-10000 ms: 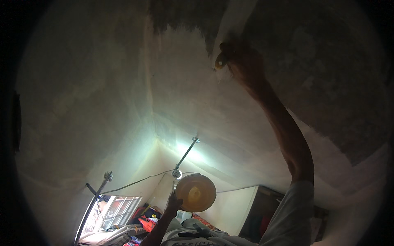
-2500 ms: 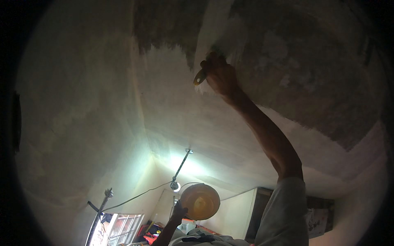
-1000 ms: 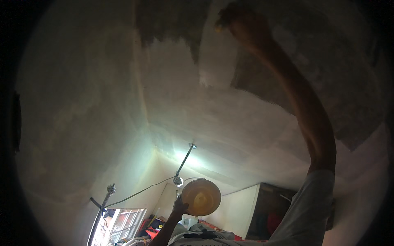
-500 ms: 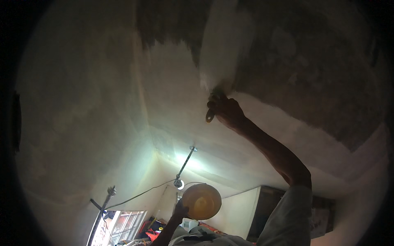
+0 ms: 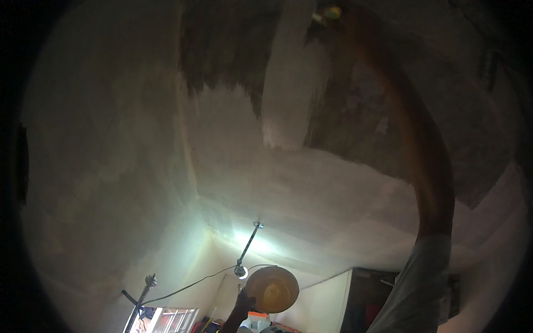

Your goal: The person paints a ceiling using a brush and a bucket of yellow paint. They dip the brush into the bucket and apply paint to the ceiling surface in broad strokes. The person also adjusts the light fixture on the ceiling during the process.

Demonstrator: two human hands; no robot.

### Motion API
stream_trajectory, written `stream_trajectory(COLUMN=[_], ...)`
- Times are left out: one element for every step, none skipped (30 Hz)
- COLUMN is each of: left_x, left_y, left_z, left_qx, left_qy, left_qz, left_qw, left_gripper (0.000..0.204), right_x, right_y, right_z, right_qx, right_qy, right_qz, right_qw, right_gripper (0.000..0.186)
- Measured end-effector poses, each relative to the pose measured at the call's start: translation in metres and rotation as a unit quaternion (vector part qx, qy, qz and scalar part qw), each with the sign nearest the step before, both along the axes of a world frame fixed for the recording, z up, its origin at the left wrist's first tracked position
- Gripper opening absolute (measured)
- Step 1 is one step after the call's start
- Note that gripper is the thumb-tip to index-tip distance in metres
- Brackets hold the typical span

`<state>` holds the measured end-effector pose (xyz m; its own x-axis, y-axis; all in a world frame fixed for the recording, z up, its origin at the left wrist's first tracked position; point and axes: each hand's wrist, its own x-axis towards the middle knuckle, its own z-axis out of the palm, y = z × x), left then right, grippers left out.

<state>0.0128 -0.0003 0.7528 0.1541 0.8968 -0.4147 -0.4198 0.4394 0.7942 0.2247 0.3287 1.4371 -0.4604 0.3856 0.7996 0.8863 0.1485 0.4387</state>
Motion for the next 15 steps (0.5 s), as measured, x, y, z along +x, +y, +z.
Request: stream_trajectory(left_x=[0.004, 0.006, 0.006, 0.011, 0.016, 0.014, 0.015, 0.016, 0.015, 0.017, 0.019, 0.019, 0.02, 0.018, 0.019], left_y=[0.001, 0.001, 0.0, 0.001, 0.002, 0.003, 0.004, 0.005, 0.004, 0.006, 0.006, 0.007, 0.006, 0.007, 0.007], left_z=[0.003, 0.005, 0.006, 0.007, 0.009, 0.011, 0.011, 0.011, 0.009, 0.006, 0.003, 0.0, -0.002, 0.002, 0.01], left_qx=[-0.011, -0.009, -0.006, 0.0, -0.003, -0.01, -0.015, -0.015, -0.015, -0.015, -0.003, 0.01, 0.022, 0.006, -0.009], left_qy=[0.026, -0.002, -0.028, -0.059, -0.053, -0.04, -0.031, -0.026, -0.02, -0.015, -0.009, -0.003, 0.003, -0.013, -0.033], left_qz=[-0.01, -0.008, 0.0, -0.011, -0.029, -0.029, -0.036, -0.036, -0.031, -0.033, -0.03, -0.026, -0.021, -0.019, -0.03], left_qw=[1.0, 1.0, 1.0, 0.998, 0.998, 0.999, 0.999, 0.999, 0.999, 0.999, 1.0, 1.0, 1.0, 1.0, 0.999], left_gripper=[0.062, 0.062, 0.062, 0.063, 0.063, 0.063, 0.063, 0.063, 0.063, 0.064, 0.064, 0.064, 0.064, 0.063, 0.063], right_x=[-0.006, -0.013, -0.022, -0.002, 0.015, 0.013, 0.016, 0.025, 0.016, 0.01, 0.005, 0.005, 0.006, 0.006, 0.015], right_y=[-0.012, -0.022, -0.027, -0.022, -0.013, 0.0, 0.008, 0.015, 0.009, 0.0, -0.006, -0.006, -0.002, 0.005, 0.009], right_z=[0.006, 0.011, 0.013, 0.016, 0.01, -0.005, -0.017, -0.027, -0.033, -0.042, -0.045, -0.041, -0.033, -0.024, -0.013], right_qx=[0.067, 0.132, 0.196, 0.183, 0.186, 0.188, 0.187, 0.221, 0.187, 0.151, 0.115, 0.071, 0.027, -0.016, -0.05], right_qy=[-0.058, -0.115, -0.167, -0.14, -0.166, -0.18, -0.196, -0.261, -0.228, -0.197, -0.163, -0.069, 0.027, 0.122, 0.209], right_qz=[0.052, 0.104, 0.163, 0.171, 0.073, -0.008, -0.095, -0.021, 0.001, 0.016, 0.035, 0.084, 0.131, 0.181, 0.288], right_qw=[0.995, 0.979, 0.952, 0.958, 0.966, 0.966, 0.958, 0.939, 0.955, 0.969, 0.979, 0.992, 0.991, 0.976, 0.933], right_gripper=[0.026, 0.021, 0.015, 0.033, 0.034, 0.035, 0.036, 0.028, 0.028, 0.028, 0.028, 0.028, 0.029, 0.031, 0.031])
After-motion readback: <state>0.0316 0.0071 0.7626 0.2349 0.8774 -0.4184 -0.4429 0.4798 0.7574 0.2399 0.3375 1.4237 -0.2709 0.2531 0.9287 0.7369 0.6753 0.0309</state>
